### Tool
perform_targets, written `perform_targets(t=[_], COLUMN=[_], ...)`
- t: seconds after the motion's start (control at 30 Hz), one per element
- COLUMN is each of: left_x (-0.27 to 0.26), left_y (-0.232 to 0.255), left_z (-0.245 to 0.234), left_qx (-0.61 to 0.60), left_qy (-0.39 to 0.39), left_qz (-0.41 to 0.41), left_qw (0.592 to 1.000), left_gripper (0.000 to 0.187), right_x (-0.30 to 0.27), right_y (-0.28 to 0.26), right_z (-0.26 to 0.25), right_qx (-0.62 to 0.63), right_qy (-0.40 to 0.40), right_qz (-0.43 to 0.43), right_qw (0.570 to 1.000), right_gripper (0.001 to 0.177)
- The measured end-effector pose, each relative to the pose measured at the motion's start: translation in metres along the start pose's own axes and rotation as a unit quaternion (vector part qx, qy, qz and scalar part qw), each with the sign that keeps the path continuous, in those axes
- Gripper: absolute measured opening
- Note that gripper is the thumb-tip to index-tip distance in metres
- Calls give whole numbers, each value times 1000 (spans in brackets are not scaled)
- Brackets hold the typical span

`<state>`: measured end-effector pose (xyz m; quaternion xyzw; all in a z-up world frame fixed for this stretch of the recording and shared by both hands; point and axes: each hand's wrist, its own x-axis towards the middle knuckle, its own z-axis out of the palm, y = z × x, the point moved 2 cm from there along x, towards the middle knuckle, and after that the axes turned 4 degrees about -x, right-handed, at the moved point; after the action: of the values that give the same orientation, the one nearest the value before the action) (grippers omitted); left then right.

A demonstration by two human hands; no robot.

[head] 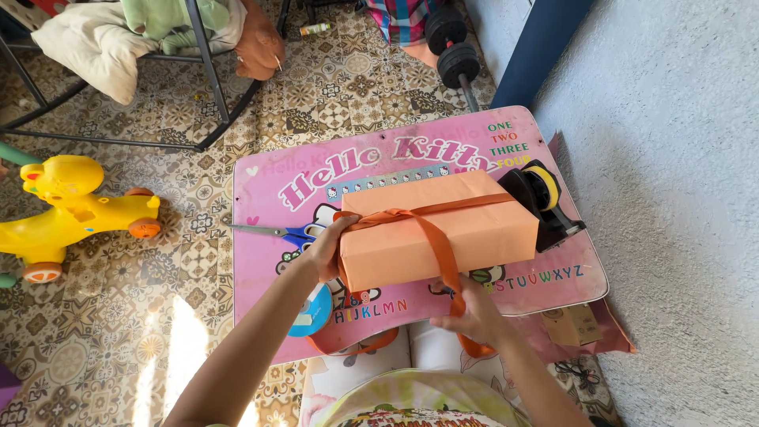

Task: The person wraps a rectangular box with orange paper and ties an orange ribbon around it. They form a neat bow on top and adjust the loops to finish the presentation.

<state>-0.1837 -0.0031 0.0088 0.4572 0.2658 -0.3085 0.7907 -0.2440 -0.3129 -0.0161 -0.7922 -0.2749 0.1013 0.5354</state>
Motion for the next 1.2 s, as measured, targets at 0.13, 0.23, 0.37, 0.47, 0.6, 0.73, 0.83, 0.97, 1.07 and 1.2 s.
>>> perform_targets(t=[0.13, 0.23, 0.37, 0.47, 0.6, 0.73, 0.83, 0.97, 1.07, 1.2], left_x=[0, 0, 3, 6, 5, 6, 5, 5, 7, 12], left_y=[-2, -3, -8, -15, -19, -22, -18, -20, -26, -45], left_z=[0, -2, -6, -7, -12, -9, -7, -9, -12, -18], left_qx=[11, 25, 11, -1, 10, 0, 1, 6, 34, 88], left_qy=[5, 16, 14, 3, 24, 6, 11, 4, 10, 37], left_qz=[-16, -12, 0, -1, 6, 15, 13, 14, 25, 54], left_qw=[1000, 999, 1000, 1000, 1000, 1000, 1000, 1000, 999, 994], left_gripper=[63, 64, 63, 62, 63, 62, 62, 63, 64, 65], right_x=[-11, -9, -28, -53, -71, -66, -53, -42, -30, -13], right_y=[-20, -6, 23, 32, 13, -28, -60, -78, -68, -38], right_z=[15, 21, 2, 13, 22, -6, -30, -64, -90, -115], right_qx=[78, 291, 491, 660, 615, 30, -280, -393, -265, 274], right_qy=[67, 124, 119, 64, 169, 320, 346, 303, 254, 175], right_qz=[52, 99, 25, 74, 85, 21, -73, -79, 24, 146], right_qw=[993, 944, 862, 745, 766, 947, 893, 864, 930, 934], right_gripper=[54, 33, 22, 22, 21, 58, 41, 26, 8, 30])
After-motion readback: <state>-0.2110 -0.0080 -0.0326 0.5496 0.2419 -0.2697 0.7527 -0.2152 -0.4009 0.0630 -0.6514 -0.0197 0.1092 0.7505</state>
